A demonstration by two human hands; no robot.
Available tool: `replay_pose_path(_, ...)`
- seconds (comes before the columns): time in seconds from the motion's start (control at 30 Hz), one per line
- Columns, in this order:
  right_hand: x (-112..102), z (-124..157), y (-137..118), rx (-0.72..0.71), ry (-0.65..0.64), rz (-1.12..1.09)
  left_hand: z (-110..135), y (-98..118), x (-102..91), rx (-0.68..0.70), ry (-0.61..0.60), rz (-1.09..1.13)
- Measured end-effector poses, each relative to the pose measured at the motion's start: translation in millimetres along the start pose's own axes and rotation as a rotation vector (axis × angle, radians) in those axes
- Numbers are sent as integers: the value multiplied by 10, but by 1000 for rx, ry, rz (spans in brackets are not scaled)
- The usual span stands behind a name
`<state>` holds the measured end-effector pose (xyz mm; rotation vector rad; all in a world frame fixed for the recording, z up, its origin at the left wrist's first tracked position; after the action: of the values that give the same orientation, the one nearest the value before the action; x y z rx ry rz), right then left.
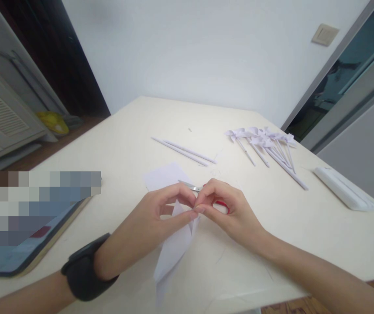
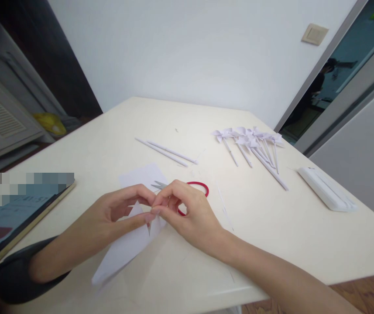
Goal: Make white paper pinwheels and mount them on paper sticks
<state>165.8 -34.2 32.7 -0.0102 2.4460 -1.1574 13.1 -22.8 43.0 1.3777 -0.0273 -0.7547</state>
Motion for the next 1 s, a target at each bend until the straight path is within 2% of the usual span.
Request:
replay_pose_path(0.27,-14,-4,49,118,11,-171,-55,-132,14,41,-17,151)
replay_pose_path(0.47,-11,-6,51,123,-14,-183,-41,-117,7,37,-21,200)
replay_pose_path(0.67,-19,-15,35,123,-19,-215,-18,-66,-30,18,18,198)
replay_pose_path(1.0,-24,-14,17,95,-1,-257,24,-86,-30,83,96,99)
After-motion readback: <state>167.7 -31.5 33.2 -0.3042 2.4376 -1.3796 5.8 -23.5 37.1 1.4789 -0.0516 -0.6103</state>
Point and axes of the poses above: each hand's wrist, its own z-axis away from the middle knuckle, its own x-axis out of the palm, y = z × x, the point moved 3 cm from there along -z, towards the middle knuckle, and after that the axes turned 14 degrees about -x, right-handed, at the moved point
